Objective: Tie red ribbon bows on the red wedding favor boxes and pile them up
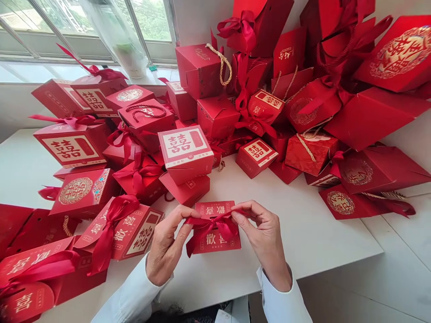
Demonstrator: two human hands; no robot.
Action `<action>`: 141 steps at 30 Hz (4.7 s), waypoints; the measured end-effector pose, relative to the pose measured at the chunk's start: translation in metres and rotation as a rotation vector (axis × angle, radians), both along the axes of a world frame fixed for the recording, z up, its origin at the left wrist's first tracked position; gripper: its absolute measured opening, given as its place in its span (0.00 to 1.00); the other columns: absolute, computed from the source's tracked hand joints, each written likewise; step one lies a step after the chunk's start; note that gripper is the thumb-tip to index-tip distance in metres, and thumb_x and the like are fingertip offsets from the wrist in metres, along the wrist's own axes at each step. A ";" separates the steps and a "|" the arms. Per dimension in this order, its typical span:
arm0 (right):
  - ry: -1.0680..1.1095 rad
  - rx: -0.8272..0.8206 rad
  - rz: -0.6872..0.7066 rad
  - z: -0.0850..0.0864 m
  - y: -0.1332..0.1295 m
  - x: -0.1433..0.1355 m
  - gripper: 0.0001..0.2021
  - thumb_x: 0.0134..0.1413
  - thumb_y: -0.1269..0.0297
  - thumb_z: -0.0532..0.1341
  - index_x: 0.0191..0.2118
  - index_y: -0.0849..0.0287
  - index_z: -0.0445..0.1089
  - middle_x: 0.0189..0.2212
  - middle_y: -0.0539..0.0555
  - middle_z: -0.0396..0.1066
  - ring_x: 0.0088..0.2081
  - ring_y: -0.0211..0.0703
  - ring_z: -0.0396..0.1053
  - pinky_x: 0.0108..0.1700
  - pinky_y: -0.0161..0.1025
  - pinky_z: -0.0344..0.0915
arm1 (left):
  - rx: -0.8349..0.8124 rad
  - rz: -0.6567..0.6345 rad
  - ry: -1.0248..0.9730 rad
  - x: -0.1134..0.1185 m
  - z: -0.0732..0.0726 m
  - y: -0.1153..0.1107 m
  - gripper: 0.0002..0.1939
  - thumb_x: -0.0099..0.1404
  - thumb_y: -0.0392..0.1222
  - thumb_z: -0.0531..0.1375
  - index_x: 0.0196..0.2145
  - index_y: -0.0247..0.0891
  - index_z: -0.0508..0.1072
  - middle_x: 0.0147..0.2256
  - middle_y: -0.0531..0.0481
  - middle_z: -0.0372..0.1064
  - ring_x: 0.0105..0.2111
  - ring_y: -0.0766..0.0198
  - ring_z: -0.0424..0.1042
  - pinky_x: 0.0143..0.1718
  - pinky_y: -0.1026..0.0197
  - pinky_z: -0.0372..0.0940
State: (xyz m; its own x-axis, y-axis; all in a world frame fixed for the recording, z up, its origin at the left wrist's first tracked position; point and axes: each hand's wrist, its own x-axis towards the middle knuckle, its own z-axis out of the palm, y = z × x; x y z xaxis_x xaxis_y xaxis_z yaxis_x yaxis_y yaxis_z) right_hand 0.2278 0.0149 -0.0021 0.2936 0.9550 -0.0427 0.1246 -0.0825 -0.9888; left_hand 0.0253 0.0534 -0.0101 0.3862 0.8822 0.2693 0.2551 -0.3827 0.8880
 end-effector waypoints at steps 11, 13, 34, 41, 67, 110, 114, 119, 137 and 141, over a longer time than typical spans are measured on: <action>-0.237 0.048 -0.054 0.005 0.021 -0.016 0.07 0.54 0.59 0.62 0.34 0.57 0.72 0.26 0.49 0.72 0.26 0.37 0.68 0.31 0.34 0.67 | 0.058 -0.087 0.030 0.014 0.020 0.002 0.07 0.65 0.34 0.55 0.40 0.38 0.70 0.39 0.48 0.69 0.40 0.60 0.64 0.44 0.59 0.60; -0.290 0.083 -0.124 0.005 0.019 -0.014 0.09 0.54 0.61 0.62 0.41 0.56 0.70 0.28 0.49 0.72 0.28 0.38 0.69 0.34 0.36 0.67 | 0.103 -0.091 0.079 0.020 0.018 0.003 0.05 0.65 0.32 0.56 0.37 0.37 0.71 0.35 0.49 0.70 0.38 0.61 0.64 0.42 0.59 0.61; -0.476 0.283 0.197 0.011 -0.020 0.003 0.04 0.55 0.69 0.63 0.32 0.53 0.67 0.34 0.51 0.64 0.38 0.41 0.64 0.38 0.37 0.63 | 0.123 -0.101 0.099 0.017 0.013 0.004 0.07 0.66 0.29 0.55 0.38 0.38 0.71 0.35 0.49 0.72 0.38 0.61 0.64 0.40 0.61 0.63; -0.209 0.267 0.324 0.013 -0.015 0.003 0.06 0.54 0.68 0.63 0.29 0.55 0.65 0.33 0.52 0.66 0.37 0.43 0.64 0.34 0.37 0.65 | 0.105 -0.071 0.106 0.017 0.010 0.003 0.08 0.67 0.30 0.54 0.37 0.38 0.71 0.35 0.49 0.73 0.38 0.61 0.65 0.39 0.60 0.63; -0.752 0.338 0.236 0.012 -0.023 0.000 0.08 0.54 0.66 0.63 0.27 0.55 0.63 0.39 0.54 0.67 0.45 0.49 0.62 0.43 0.46 0.64 | 0.454 0.051 0.206 0.011 0.011 -0.006 0.04 0.58 0.36 0.65 0.33 0.39 0.74 0.38 0.45 0.69 0.46 0.53 0.60 0.46 0.52 0.64; -1.200 0.620 0.146 0.009 -0.031 -0.007 0.19 0.51 0.79 0.62 0.47 0.55 0.65 0.39 0.56 0.69 0.43 0.48 0.64 0.47 0.49 0.66 | 0.068 0.185 0.378 -0.001 0.014 -0.046 0.07 0.65 0.37 0.57 0.28 0.40 0.69 0.52 0.44 0.59 0.57 0.43 0.48 0.49 0.35 0.51; -1.209 0.709 0.103 0.015 -0.032 -0.009 0.14 0.50 0.78 0.65 0.42 0.56 0.71 0.35 0.55 0.71 0.38 0.45 0.66 0.43 0.44 0.68 | 0.065 0.198 0.397 -0.001 0.014 -0.046 0.07 0.65 0.36 0.57 0.28 0.40 0.69 0.52 0.45 0.60 0.56 0.44 0.49 0.50 0.36 0.51; -1.001 0.510 -0.017 0.020 -0.036 -0.016 0.06 0.52 0.74 0.65 0.34 0.56 0.72 0.30 0.52 0.69 0.34 0.41 0.65 0.38 0.37 0.65 | 0.083 0.209 0.384 -0.001 0.011 -0.046 0.07 0.65 0.36 0.57 0.28 0.40 0.68 0.51 0.45 0.60 0.56 0.45 0.50 0.50 0.37 0.52; -0.230 -0.173 0.008 0.012 -0.036 -0.009 0.08 0.53 0.56 0.62 0.35 0.54 0.69 0.27 0.48 0.69 0.29 0.37 0.65 0.30 0.32 0.63 | -0.057 0.200 0.366 -0.015 0.017 -0.050 0.08 0.65 0.43 0.58 0.28 0.41 0.70 0.39 0.47 0.62 0.45 0.51 0.57 0.44 0.47 0.54; -0.314 -0.176 0.059 0.013 -0.037 -0.009 0.09 0.54 0.55 0.61 0.36 0.54 0.70 0.29 0.49 0.69 0.30 0.37 0.66 0.31 0.32 0.64 | -0.129 0.102 0.348 -0.017 0.015 -0.049 0.10 0.67 0.44 0.56 0.28 0.41 0.68 0.32 0.52 0.63 0.35 0.59 0.62 0.40 0.55 0.54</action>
State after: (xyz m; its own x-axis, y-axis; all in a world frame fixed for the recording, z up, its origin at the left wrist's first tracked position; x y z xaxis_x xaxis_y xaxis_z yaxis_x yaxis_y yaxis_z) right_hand 0.2192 -0.0224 0.0110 0.2634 0.9567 -0.1240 0.4297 -0.2314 -0.8728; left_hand 0.0082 0.0047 0.0050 0.3431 0.9391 0.0218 0.5810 -0.2304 0.7806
